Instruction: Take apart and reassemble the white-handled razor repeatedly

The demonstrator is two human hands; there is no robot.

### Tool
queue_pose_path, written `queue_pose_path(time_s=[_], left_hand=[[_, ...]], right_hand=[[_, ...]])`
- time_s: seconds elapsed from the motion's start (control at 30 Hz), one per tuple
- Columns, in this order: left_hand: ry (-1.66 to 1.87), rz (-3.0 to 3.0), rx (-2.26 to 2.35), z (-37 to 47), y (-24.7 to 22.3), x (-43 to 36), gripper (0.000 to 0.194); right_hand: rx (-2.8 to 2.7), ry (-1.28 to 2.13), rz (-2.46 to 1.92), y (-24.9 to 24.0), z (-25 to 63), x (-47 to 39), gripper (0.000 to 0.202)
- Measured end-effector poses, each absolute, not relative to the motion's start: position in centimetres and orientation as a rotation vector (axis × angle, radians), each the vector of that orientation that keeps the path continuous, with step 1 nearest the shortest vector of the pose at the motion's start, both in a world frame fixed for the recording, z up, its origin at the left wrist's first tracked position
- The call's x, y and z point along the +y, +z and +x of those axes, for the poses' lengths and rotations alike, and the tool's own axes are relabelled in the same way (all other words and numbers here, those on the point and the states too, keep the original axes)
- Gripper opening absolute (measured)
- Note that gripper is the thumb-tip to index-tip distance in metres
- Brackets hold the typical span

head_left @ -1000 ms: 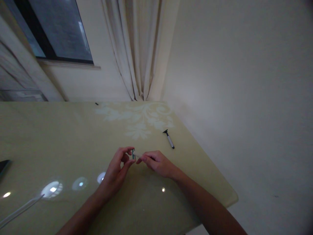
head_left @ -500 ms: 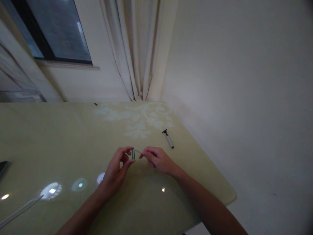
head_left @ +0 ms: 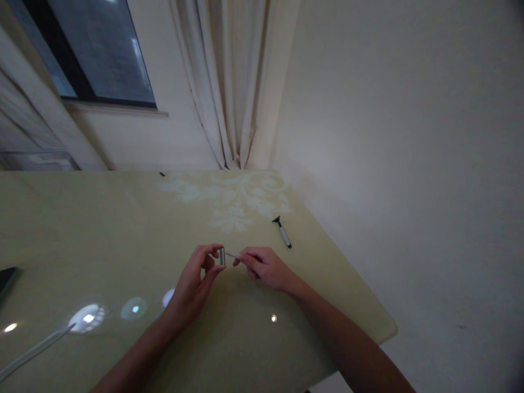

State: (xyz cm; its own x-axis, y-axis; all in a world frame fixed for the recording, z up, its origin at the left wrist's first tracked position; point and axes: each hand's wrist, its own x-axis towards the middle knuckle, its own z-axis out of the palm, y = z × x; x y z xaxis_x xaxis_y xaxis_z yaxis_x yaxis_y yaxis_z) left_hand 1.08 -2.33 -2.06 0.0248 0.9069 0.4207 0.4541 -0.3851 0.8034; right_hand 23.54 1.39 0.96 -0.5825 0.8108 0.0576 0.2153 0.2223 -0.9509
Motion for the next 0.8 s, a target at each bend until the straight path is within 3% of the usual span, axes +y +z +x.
queue_pose_path(time_s=[0.8], left_hand=[[1.351, 1.918, 1.379, 1.02, -1.76, -2.54, 0.03]], right_hand=[[-2.026, 1.423, -0.881, 1.79, 23.92, 1.13, 0.05]])
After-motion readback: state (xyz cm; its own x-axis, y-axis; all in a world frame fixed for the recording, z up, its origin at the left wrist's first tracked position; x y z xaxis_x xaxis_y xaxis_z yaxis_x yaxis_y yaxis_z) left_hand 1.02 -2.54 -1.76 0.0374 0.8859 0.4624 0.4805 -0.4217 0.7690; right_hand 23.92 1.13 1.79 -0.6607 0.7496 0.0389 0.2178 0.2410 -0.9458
